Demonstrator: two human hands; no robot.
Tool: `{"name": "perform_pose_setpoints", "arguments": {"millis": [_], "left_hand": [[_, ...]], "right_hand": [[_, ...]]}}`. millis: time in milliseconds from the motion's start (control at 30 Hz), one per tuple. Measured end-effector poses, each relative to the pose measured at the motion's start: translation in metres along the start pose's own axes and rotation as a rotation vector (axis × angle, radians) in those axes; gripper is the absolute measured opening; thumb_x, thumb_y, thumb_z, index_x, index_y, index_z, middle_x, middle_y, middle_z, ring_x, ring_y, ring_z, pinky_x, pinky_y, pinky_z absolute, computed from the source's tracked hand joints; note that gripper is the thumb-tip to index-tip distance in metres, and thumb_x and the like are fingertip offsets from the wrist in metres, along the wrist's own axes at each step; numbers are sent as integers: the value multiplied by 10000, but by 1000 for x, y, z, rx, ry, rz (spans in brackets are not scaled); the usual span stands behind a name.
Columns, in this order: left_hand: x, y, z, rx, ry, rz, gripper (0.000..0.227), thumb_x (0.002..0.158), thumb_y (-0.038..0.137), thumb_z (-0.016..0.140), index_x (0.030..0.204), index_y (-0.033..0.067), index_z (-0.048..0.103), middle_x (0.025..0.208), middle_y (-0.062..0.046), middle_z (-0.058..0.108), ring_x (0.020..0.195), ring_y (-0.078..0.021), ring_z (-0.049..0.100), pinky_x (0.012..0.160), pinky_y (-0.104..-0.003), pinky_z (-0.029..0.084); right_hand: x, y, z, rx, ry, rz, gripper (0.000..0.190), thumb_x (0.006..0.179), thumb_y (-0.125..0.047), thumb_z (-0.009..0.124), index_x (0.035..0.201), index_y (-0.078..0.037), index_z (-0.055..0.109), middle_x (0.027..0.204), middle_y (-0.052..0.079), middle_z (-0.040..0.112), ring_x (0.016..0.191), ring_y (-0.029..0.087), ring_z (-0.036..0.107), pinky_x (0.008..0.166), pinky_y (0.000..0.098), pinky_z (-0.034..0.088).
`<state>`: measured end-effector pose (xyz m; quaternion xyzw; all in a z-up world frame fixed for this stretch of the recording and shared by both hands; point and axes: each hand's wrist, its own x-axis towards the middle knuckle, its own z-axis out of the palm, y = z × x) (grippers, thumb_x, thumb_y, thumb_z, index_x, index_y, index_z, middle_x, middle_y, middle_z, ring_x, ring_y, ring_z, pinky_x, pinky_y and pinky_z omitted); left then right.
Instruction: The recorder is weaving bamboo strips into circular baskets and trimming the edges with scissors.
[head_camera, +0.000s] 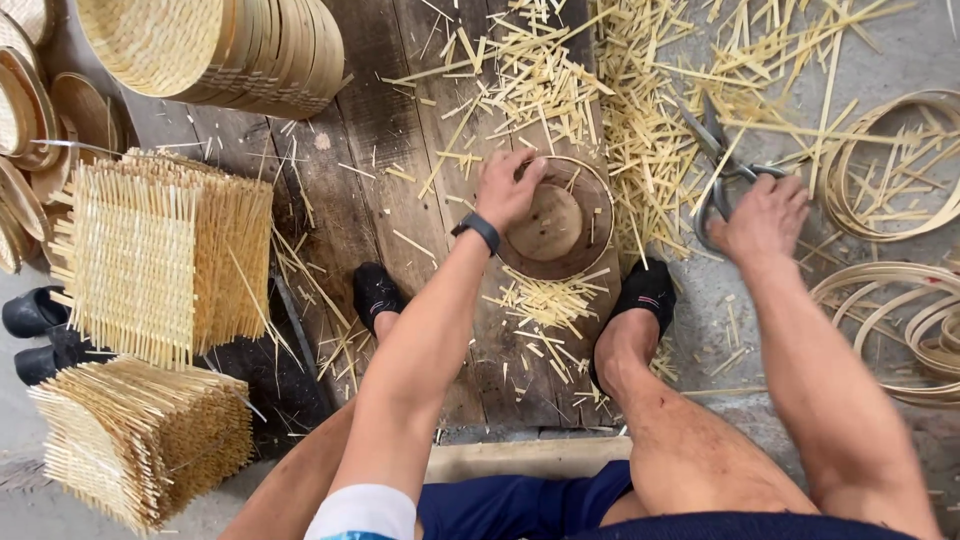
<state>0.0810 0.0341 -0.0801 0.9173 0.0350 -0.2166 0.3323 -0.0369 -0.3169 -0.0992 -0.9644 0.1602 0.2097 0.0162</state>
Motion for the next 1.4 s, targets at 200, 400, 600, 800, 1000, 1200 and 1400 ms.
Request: {"name": "perform_pose_setpoints", "arguments": {"millis": [200,400,600,800,1000,1200,1400], "left_hand": [[16,42,12,17,-157,-8,297,815,494,827,1025,286,863,1118,-116,642,1129,-353,576,1015,-475,435],[30,47,33,5,-92,-37,277,766,471,829,929,247,832,977,5,770,970,-226,697,933,-464,471],[14,41,15,-34,98,121,288,920,411,713,1060,184,821,1053,-50,738,1033,-266,673,941,-456,485],[-47,-73,3,-336,22,-433,390,835,270,844,1125,22,764,940,-92,779,832,-191,718,776,-382,593],[-53,-90,12,-782,-3,-579,339,803,130,857,1081,-45,771,930,-120,788,727,-167,721,648,-340,594],[-66,-43,-7,-307,137,-493,342,878,229,855,1155,36,799,961,-121,808,809,-169,745,748,-325,581],[-136,-33,12,-1394,-125,-803,300,997,103,627,1283,47,552,1193,-119,731,923,-239,728,707,-371,628]], "right_hand": [[-39,-93,-20,1517,-457,63,370,898,-172,737,1218,-9,648,1119,93,719,960,153,708,808,350,623],[-22,-110,-21,1337,-402,235,212,884,-113,782,1009,54,753,799,67,726,656,143,664,584,331,581],[-25,-99,-10,1122,-219,6,288,905,-182,820,1084,38,766,810,74,744,658,127,642,604,290,535],[-68,-89,7,1523,-571,154,340,886,-167,760,1159,27,703,902,85,739,707,135,694,601,288,602],[-68,-94,5,1469,-436,225,262,906,-157,772,1094,24,747,840,75,731,666,146,678,596,281,577],[-68,-100,-15,1459,-360,205,207,933,-148,766,1035,32,752,855,75,729,663,139,651,587,296,559],[-88,-97,12,1863,-628,177,249,1000,-127,743,970,110,673,886,79,681,752,159,699,720,382,690]]}}
